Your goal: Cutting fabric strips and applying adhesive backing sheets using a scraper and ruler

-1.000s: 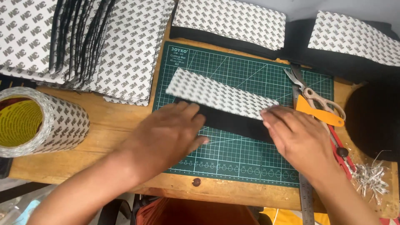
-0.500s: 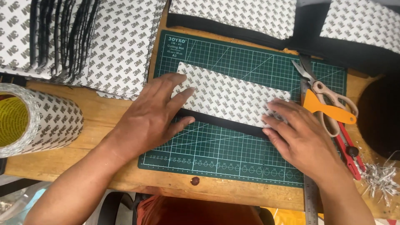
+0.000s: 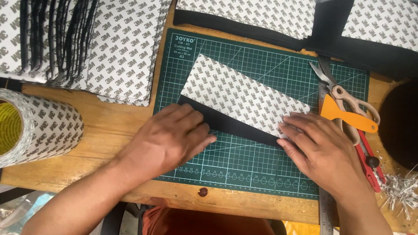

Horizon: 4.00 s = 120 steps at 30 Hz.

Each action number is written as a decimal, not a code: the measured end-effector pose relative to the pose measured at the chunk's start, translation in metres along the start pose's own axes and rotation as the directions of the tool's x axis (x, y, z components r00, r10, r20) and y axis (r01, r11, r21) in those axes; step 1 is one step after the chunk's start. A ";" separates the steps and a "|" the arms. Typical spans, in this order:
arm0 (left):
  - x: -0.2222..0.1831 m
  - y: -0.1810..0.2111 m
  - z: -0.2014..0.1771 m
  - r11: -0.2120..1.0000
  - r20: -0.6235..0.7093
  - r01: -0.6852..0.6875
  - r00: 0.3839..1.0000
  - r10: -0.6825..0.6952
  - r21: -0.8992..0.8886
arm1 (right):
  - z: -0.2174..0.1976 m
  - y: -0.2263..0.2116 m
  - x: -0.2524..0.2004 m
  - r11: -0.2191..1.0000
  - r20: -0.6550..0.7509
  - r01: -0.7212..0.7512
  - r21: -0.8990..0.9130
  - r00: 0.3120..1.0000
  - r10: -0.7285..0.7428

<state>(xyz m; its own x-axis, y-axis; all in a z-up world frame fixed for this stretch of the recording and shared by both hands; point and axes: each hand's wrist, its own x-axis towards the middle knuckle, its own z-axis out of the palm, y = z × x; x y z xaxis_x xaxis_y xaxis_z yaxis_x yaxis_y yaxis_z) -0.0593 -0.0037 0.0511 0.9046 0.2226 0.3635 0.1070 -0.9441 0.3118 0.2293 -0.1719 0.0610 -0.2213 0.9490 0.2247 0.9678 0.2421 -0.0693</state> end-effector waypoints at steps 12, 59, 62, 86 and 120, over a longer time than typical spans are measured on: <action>-0.002 -0.011 0.016 0.990 -0.019 0.040 0.999 -0.038 0.133 | 0.011 0.007 -0.009 1.000 -0.272 -0.017 0.026 0.962 0.023; 0.023 -0.023 0.004 -0.056 0.304 0.353 0.701 -0.645 -0.934 | 0.027 0.036 -0.028 0.215 -0.076 -0.221 0.951 0.507 0.858; 0.019 -0.026 0.011 -0.104 0.294 0.298 0.716 -0.633 -0.949 | 0.024 0.038 -0.029 0.108 -0.020 -0.133 0.985 0.537 0.843; 0.030 -0.016 0.021 -0.147 0.323 0.288 0.818 -0.476 -0.946 | 0.017 0.027 0.010 0.021 0.089 -0.161 0.987 0.648 0.756; 0.022 -0.030 0.015 -0.091 0.204 0.188 0.770 -0.604 -0.978 | 0.031 0.037 -0.007 -0.093 0.167 -0.167 0.982 0.510 0.844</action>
<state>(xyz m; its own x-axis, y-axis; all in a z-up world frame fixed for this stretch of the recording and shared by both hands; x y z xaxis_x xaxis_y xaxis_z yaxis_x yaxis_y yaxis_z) -0.0362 0.0261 0.0361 0.7166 0.6919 -0.0875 -0.2432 0.3654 0.8985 0.2630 -0.1631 0.0271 0.6833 0.7224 -0.1060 -0.1712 0.0175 -0.9851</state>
